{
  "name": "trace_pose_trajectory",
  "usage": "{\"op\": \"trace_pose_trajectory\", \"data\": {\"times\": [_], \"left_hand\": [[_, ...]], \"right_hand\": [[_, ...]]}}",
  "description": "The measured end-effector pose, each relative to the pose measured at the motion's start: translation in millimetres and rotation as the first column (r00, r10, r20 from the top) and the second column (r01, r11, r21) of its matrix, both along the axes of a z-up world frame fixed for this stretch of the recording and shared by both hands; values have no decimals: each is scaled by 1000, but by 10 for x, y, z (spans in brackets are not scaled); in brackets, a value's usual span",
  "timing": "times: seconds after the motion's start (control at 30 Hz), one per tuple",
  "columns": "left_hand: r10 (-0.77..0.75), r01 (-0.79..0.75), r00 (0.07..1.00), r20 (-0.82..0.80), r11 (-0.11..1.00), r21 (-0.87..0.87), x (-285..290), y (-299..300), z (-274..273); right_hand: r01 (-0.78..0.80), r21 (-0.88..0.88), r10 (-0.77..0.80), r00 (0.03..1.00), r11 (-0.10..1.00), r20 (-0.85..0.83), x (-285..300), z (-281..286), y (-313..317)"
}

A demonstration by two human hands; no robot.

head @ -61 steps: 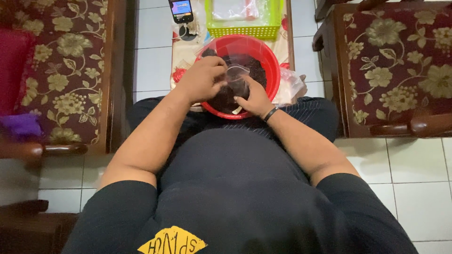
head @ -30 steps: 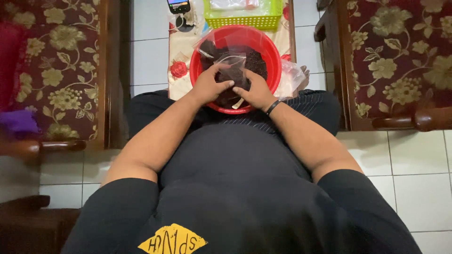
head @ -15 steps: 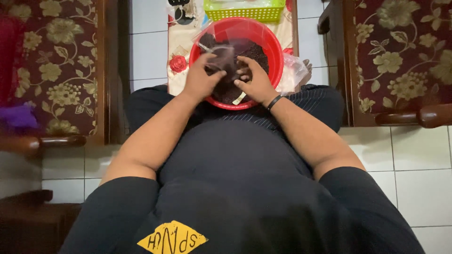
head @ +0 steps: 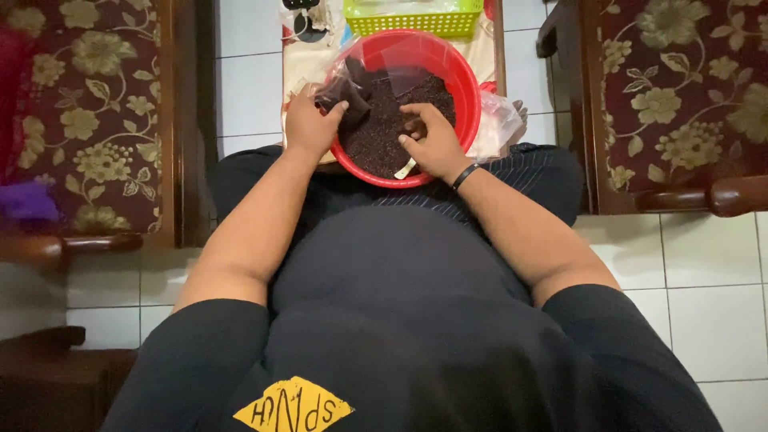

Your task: Scooping small dark grains from a red bowl into a small plastic bag using a white spoon while sitting on the floor.

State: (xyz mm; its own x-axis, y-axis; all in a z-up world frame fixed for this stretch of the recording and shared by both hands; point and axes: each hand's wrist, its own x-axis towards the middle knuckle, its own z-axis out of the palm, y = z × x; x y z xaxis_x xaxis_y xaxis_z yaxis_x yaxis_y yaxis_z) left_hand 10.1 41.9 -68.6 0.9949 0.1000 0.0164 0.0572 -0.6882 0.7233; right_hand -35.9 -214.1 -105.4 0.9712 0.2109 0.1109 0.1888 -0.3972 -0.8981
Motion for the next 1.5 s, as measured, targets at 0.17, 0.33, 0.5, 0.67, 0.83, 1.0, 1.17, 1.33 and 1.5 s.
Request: {"op": "trace_pose_trajectory", "data": {"times": [0.17,0.33,0.5,0.67,0.83,1.0,1.17,1.33,1.5], "left_hand": [[-101,91,991,91,991,103,117,103,-318],[-29,27,989,-144,1000,-11,-2,98,-168],[-80,80,997,5,994,-75,-62,357,-282],[-129,193,893,431,975,-108,-249,391,117],[-306,393,798,520,917,-63,-320,315,292],[-543,615,705,456,788,-13,-264,165,409],[-682,714,642,349,698,51,-156,-128,405],[-676,636,662,324,736,234,-84,-437,91],[-637,604,653,409,764,226,-35,-505,-171]], "right_hand": [[-11,-8,11,1000,1000,-11,0,-14,10],[88,25,-85,991,996,-102,101,-93,-44],[346,-175,-338,938,922,73,491,128,-338],[376,-420,-353,926,826,134,794,357,-377],[409,-496,-410,905,766,114,963,246,-275],[433,-430,-405,900,792,161,1051,19,-347],[420,-387,-363,907,821,213,831,373,-205],[436,-343,-359,895,832,266,487,470,-91],[509,-492,-315,849,706,425,670,262,-307]]}}
